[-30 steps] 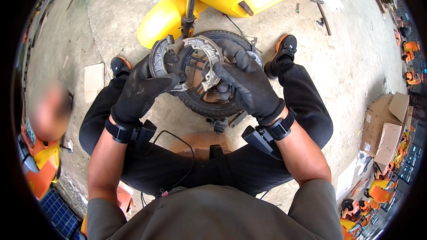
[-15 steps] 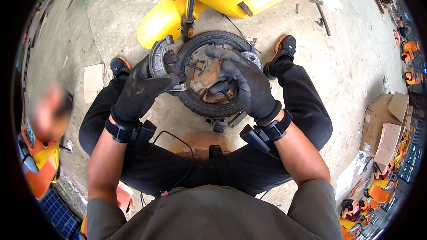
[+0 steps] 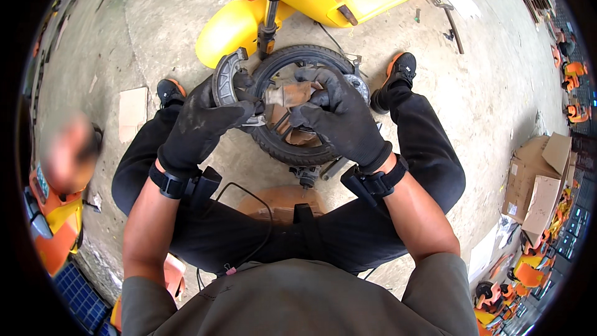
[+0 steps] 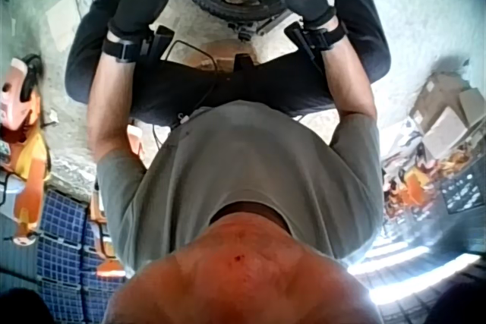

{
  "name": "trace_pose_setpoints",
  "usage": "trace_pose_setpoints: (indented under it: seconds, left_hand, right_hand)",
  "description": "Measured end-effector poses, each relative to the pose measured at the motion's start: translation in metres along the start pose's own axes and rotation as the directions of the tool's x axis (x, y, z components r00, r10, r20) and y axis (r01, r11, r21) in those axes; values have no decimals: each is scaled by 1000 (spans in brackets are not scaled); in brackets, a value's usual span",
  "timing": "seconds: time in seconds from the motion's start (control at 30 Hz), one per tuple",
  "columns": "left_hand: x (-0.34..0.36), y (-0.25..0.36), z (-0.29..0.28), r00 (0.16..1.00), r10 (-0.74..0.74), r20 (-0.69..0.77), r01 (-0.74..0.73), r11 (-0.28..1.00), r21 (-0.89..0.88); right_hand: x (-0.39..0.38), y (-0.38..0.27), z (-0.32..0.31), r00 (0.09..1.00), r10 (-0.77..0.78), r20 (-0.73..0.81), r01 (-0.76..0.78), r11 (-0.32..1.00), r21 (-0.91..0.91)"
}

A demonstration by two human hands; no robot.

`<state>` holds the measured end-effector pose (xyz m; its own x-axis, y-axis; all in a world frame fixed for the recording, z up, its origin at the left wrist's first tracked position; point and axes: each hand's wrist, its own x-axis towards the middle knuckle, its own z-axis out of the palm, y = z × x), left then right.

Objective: The person assembles and installs brake shoes onto a brake backing plate, positioning the shoes and springs before placing the entire assembly onto the wheel hub.

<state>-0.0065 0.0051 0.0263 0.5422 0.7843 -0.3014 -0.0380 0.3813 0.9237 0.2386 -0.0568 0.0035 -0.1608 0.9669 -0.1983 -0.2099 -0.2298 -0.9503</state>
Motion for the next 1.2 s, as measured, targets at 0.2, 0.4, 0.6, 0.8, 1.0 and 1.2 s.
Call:
trace_pose_setpoints:
  seconds: [0.2, 0.4, 0.6, 0.8, 1.0, 1.2]
  left_hand:
    - [1, -2, -2, 1000, -9, 26, 8, 999, 37]
    - [1, 3, 6, 999, 22, 27, -24, 995, 95]
    - [5, -6, 4, 995, 3, 104, -7, 999, 34]
    - [1, -4, 7, 978, -66, 198, 45, 993, 105]
    - [0, -6, 12, 966, -120, 229, 92, 987, 129]
    - [2, -13, 16, 968, -116, 224, 101, 992, 76]
  right_hand:
    - [2, -8, -7, 986, -88, -140, 55, 972, -228]
    - [1, -21, -7, 973, 178, -148, -197, 972, -128]
    - [-1, 13, -19, 993, -115, -23, 102, 945, -311]
    - [3, 29, -27, 866, -446, 225, 489, 664, -566]
    - [2, 20, -3, 973, 184, 142, -231, 838, 495]
    - [1, 16, 2, 969, 209, 135, -248, 839, 484]
